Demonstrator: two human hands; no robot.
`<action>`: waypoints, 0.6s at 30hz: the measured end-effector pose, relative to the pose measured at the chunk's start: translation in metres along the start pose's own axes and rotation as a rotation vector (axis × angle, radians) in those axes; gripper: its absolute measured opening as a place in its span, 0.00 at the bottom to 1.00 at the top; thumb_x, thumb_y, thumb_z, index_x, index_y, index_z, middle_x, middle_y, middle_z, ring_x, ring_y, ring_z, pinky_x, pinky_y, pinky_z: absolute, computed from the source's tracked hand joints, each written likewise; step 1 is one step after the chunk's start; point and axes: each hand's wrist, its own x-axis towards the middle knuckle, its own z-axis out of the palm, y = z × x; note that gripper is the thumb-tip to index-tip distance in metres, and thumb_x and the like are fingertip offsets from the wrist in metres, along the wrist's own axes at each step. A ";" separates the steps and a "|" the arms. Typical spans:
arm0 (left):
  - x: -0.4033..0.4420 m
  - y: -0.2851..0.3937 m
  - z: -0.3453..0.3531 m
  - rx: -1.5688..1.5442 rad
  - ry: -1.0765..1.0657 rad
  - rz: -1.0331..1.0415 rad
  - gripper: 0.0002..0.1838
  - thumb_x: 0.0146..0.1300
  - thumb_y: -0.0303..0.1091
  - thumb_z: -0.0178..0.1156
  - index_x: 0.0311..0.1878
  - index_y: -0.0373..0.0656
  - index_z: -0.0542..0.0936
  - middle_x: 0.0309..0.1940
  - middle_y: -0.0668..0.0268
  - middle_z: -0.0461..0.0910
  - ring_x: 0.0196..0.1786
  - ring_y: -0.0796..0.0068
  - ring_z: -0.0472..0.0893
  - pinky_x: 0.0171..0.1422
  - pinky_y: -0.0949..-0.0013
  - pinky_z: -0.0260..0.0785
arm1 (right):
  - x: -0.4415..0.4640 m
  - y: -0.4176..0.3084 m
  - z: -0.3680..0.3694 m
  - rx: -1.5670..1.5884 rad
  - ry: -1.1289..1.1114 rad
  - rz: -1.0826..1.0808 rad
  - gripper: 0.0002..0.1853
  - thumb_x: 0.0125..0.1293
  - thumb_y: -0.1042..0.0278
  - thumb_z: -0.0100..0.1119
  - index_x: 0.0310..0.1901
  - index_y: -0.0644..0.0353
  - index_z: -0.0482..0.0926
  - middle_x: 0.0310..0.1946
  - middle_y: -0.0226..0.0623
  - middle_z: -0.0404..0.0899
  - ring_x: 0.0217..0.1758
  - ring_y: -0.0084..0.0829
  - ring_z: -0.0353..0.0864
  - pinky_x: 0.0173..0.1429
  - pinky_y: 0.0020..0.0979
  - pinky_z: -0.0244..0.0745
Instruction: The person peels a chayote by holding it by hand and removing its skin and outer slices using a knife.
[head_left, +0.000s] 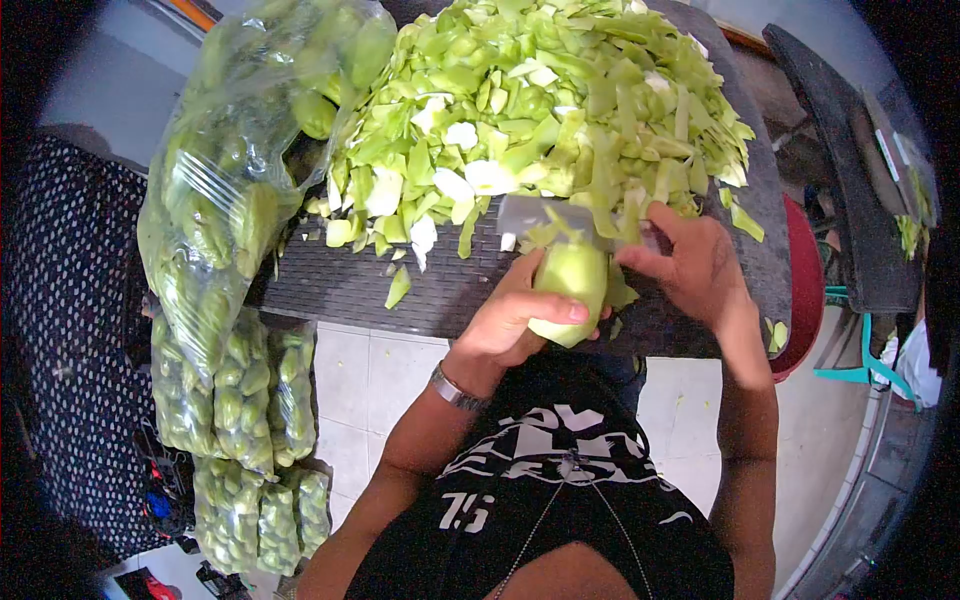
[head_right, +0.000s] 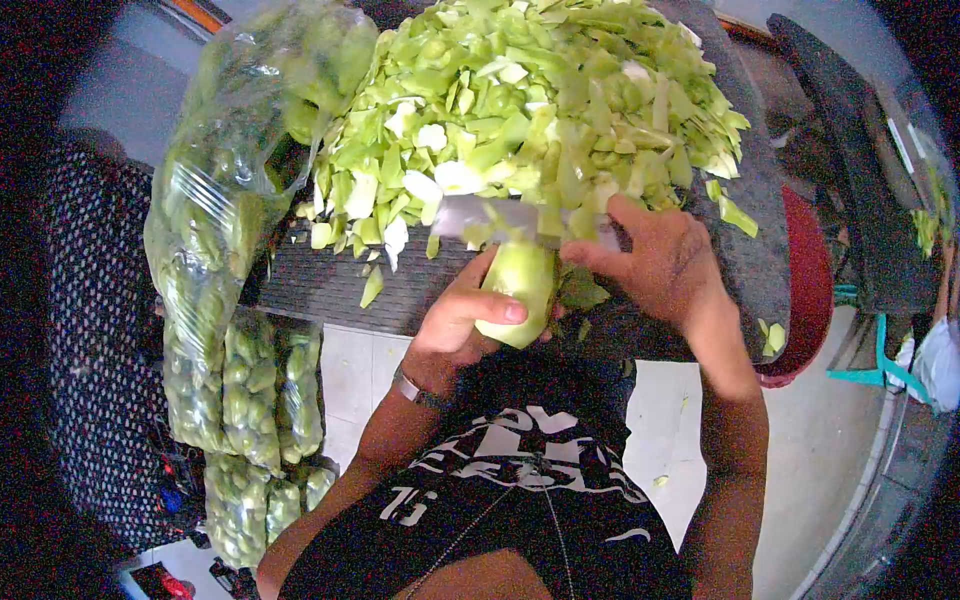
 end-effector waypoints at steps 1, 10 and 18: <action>-0.001 0.000 0.001 -0.023 -0.023 -0.005 0.38 0.51 0.28 0.72 0.67 0.33 0.70 0.48 0.57 0.81 0.48 0.61 0.85 0.50 0.59 0.83 | 0.001 0.006 -0.002 -0.033 -0.001 0.025 0.32 0.68 0.31 0.60 0.44 0.60 0.80 0.29 0.54 0.82 0.37 0.59 0.85 0.42 0.51 0.77; -0.004 0.006 0.008 -0.375 0.083 0.044 0.32 0.66 0.36 0.65 0.71 0.37 0.68 0.52 0.57 0.81 0.51 0.56 0.85 0.54 0.54 0.83 | 0.002 0.065 -0.008 0.258 0.102 0.307 0.30 0.79 0.39 0.51 0.41 0.66 0.80 0.31 0.57 0.80 0.34 0.54 0.80 0.42 0.46 0.74; 0.029 -0.011 -0.006 -0.260 0.346 0.236 0.27 0.72 0.52 0.62 0.66 0.45 0.76 0.51 0.59 0.85 0.50 0.62 0.86 0.58 0.56 0.81 | -0.034 -0.012 0.016 0.210 0.033 0.048 0.29 0.72 0.39 0.61 0.40 0.66 0.78 0.27 0.58 0.80 0.33 0.61 0.83 0.37 0.48 0.76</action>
